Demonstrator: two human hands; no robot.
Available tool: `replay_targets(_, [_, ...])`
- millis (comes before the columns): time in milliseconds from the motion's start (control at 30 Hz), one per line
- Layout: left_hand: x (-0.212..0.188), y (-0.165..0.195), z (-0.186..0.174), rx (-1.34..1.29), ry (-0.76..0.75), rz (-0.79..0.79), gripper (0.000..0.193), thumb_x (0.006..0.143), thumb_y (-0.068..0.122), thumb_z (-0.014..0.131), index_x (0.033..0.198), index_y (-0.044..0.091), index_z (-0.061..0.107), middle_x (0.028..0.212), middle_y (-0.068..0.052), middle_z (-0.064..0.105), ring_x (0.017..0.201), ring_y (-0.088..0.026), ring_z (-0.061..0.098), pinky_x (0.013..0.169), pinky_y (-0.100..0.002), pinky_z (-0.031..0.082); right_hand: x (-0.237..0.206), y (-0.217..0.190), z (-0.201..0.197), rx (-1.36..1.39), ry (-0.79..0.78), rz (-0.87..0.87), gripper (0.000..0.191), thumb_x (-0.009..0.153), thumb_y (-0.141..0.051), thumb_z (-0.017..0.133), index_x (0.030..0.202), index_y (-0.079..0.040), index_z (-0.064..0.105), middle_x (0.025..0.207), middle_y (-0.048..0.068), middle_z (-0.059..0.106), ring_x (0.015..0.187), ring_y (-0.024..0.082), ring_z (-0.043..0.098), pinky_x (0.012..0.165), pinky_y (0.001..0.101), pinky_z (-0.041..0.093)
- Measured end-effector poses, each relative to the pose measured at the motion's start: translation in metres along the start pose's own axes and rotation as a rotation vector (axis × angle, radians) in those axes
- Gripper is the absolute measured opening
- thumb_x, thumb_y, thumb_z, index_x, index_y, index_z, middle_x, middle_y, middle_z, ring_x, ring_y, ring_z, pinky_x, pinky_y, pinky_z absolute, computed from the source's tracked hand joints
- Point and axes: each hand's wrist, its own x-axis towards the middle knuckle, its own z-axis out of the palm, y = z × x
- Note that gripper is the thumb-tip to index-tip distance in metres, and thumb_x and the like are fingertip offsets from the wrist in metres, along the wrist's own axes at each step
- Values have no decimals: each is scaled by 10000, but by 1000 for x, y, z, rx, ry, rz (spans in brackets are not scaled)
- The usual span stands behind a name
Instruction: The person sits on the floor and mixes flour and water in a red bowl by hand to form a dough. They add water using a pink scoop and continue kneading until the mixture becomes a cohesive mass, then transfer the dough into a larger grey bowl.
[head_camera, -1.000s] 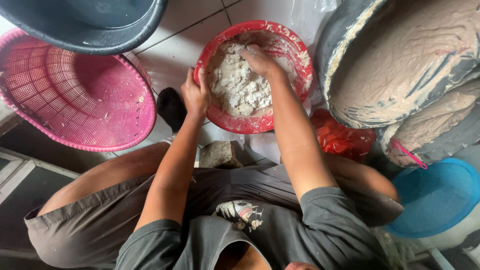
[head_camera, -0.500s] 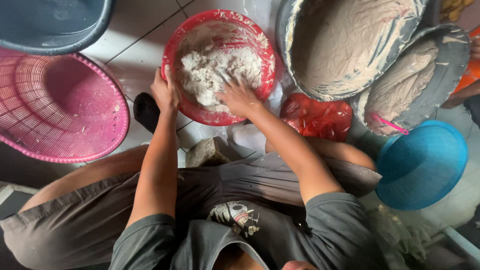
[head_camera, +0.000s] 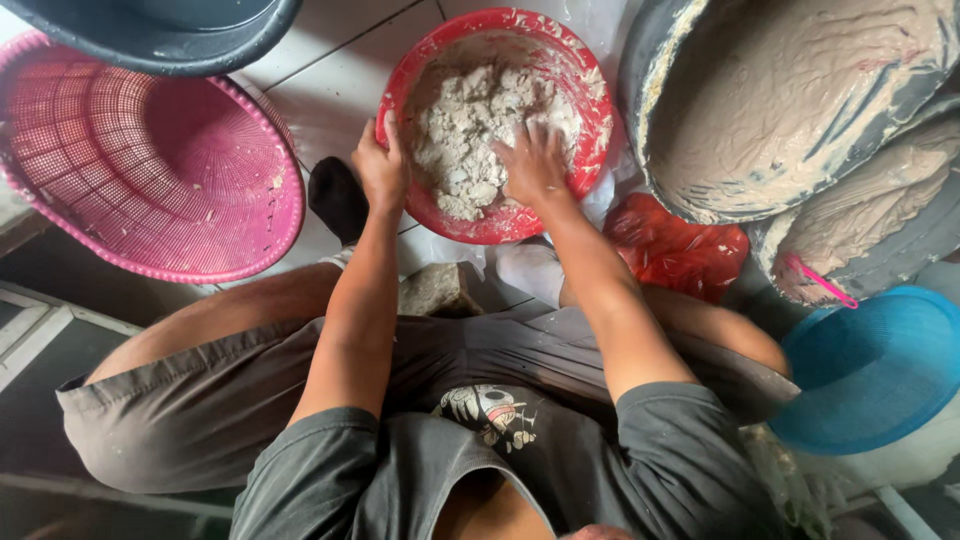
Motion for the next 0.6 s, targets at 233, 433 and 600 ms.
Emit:
replay_targets(233, [-39,-5,17,-183,389,-166,525,1036,458,533,1132,-20,727,936,-186,782,834,-299,750,786,-381,560,13,-6,-21,13,51,-69,419,925,-69,650,1309,-229,709,1469,166,491,1411,391,423,1167,627,332])
replay_targets(433, [-100,2,30,-111,388,-401,619,1055,537,394,1231,2,652,1104,-238,738,1034,-400,690,910,-466,492,-8,-6,-33,295,459,27,433,837,-47,666,1266,-100,692,1522,277,429,1377,478,431,1117,489,405])
replay_targets(600, [-19,10,-13,9,293,-153,540,1069,504,372,1181,23,589,1082,-259,723,1008,-448,684,884,-501,502,9,9,-46,503,668,332,465,997,-220,693,1356,53,580,1371,288,577,1305,475,521,1131,506,398])
